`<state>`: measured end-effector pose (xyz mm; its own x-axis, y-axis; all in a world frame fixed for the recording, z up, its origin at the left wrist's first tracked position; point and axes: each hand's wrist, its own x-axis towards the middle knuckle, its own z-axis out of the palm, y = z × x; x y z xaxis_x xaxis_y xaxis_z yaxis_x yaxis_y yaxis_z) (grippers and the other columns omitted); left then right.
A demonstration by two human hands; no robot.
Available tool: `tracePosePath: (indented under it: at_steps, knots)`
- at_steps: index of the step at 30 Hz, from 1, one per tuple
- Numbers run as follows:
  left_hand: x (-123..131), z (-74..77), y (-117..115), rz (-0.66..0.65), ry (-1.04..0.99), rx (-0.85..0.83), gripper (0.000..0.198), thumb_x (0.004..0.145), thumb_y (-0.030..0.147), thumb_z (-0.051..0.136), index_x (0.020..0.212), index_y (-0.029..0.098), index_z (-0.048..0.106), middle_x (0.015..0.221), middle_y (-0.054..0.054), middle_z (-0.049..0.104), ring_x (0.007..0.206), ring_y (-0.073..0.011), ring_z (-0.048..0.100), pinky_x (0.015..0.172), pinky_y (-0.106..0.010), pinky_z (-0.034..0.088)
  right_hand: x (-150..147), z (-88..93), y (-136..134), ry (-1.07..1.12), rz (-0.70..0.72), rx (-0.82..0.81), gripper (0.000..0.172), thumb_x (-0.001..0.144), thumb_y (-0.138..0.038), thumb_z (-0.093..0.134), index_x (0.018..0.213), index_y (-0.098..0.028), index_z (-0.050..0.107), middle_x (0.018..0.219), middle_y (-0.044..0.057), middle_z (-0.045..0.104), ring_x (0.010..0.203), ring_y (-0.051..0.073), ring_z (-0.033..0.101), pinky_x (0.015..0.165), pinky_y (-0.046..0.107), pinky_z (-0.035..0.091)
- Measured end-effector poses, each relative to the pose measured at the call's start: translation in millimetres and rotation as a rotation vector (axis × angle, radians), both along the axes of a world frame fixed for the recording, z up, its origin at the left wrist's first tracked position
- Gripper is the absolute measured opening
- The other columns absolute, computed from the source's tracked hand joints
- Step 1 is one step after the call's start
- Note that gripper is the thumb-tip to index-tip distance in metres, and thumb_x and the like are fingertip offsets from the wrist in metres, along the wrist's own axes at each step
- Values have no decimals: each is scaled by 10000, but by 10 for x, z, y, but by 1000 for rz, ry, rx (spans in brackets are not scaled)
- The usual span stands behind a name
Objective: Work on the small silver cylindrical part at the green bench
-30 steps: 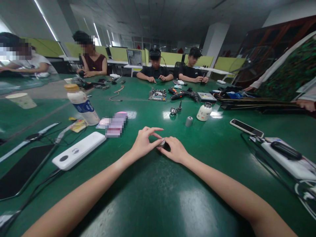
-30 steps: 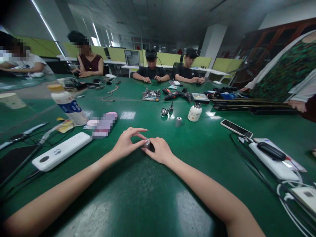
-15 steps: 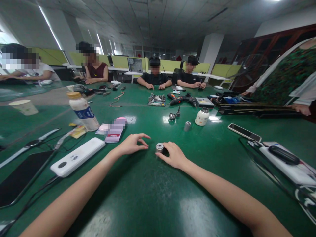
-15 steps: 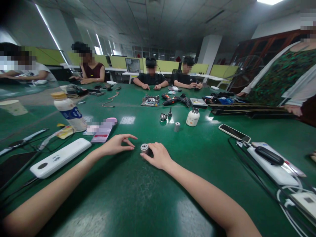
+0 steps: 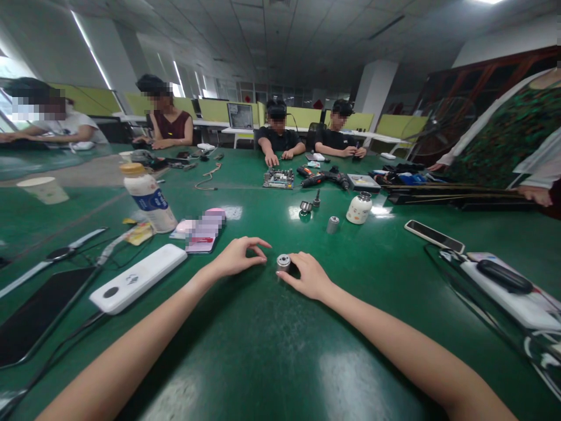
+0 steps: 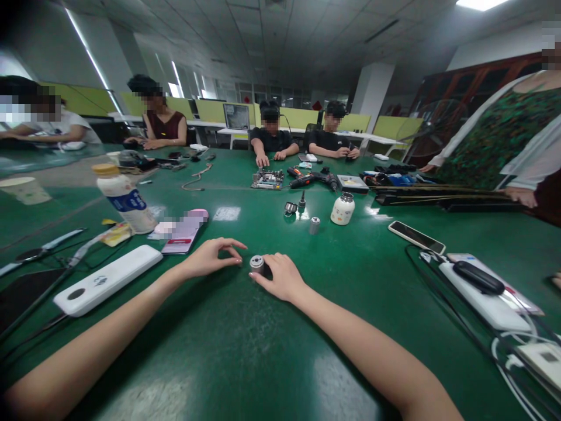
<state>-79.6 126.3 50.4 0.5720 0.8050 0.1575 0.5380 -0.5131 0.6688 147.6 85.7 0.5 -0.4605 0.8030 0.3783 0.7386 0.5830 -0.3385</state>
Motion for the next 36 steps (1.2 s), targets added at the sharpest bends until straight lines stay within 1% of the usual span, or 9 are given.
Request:
tracePosePath:
  at_steps: [4, 6, 10, 16, 19, 23, 29, 32, 36]
  knots:
    - [85, 98, -107, -4, 65, 172, 365, 769, 309, 687, 1125, 253, 632, 988, -27, 737, 979, -238, 640, 894, -363, 426, -4, -3, 2, -2, 3, 2, 376, 898, -486, 524, 1041, -146, 595, 935, 92, 662, 854, 223, 565, 780, 345, 430]
    - [103, 60, -118, -5, 132, 197, 386, 729, 279, 724, 1107, 258, 652, 1014, -32, 729, 980, -248, 629, 855, -350, 434, -5, -3, 2, 3, 4, 4, 373, 897, -485, 527, 1046, -150, 595, 934, 90, 661, 855, 223, 565, 782, 346, 429]
    - [86, -108, -45, 16, 196, 152, 300, 708, 259, 728, 1007, 239, 711, 893, -38, 733, 845, -229, 655, 757, -305, 457, -8, 5, 0, 11, 0, 8, 363, 896, -480, 530, 1031, -149, 596, 925, 89, 657, 849, 220, 565, 777, 341, 429]
    - [60, -211, 32, 10, 80, 79, 107, 766, 280, 659, 783, 217, 744, 762, -24, 719, 728, -189, 656, 699, -275, 474, -8, 10, -2, 15, 1, 3, 362, 888, -488, 538, 1015, -155, 599, 918, 86, 656, 841, 218, 565, 766, 338, 427]
    - [108, -169, -9, 49, 19, 94, 134, 791, 289, 630, 831, 213, 733, 825, -30, 733, 780, -197, 668, 736, -292, 492, -8, -1, 2, 27, 1, 1, 365, 883, -480, 550, 1043, -155, 599, 930, 86, 657, 856, 223, 568, 770, 342, 431]
    - [262, -88, -124, 159, -238, 66, 192, 802, 327, 619, 908, 193, 707, 901, -45, 740, 838, -214, 679, 792, -336, 526, -10, -10, 6, 30, -1, 2, 360, 886, -475, 549, 1054, -161, 597, 933, 88, 657, 859, 226, 571, 776, 347, 431]
    - [440, -19, -270, 111, -338, 1, 298, 825, 275, 596, 1100, 197, 682, 1050, -55, 727, 935, -220, 679, 861, -355, 529, -12, -20, 8, 28, 17, 11, 338, 898, -465, 536, 1023, -157, 599, 950, 94, 666, 878, 232, 575, 790, 357, 430]
    - [458, -11, -299, 102, -362, 14, 257, 821, 259, 601, 1050, 200, 701, 1054, -49, 728, 975, -221, 671, 884, -353, 522, -11, -21, 10, 27, 14, 17, 328, 896, -462, 539, 997, -156, 602, 946, 96, 667, 869, 234, 576, 779, 360, 433]
    - [486, -42, -320, 142, -404, 2, 159, 767, 261, 660, 893, 191, 727, 925, -48, 749, 886, -220, 687, 847, -355, 535, -9, -17, 12, 21, 13, 7, 348, 896, -461, 537, 1044, -150, 591, 950, 96, 663, 863, 232, 578, 769, 359, 436]
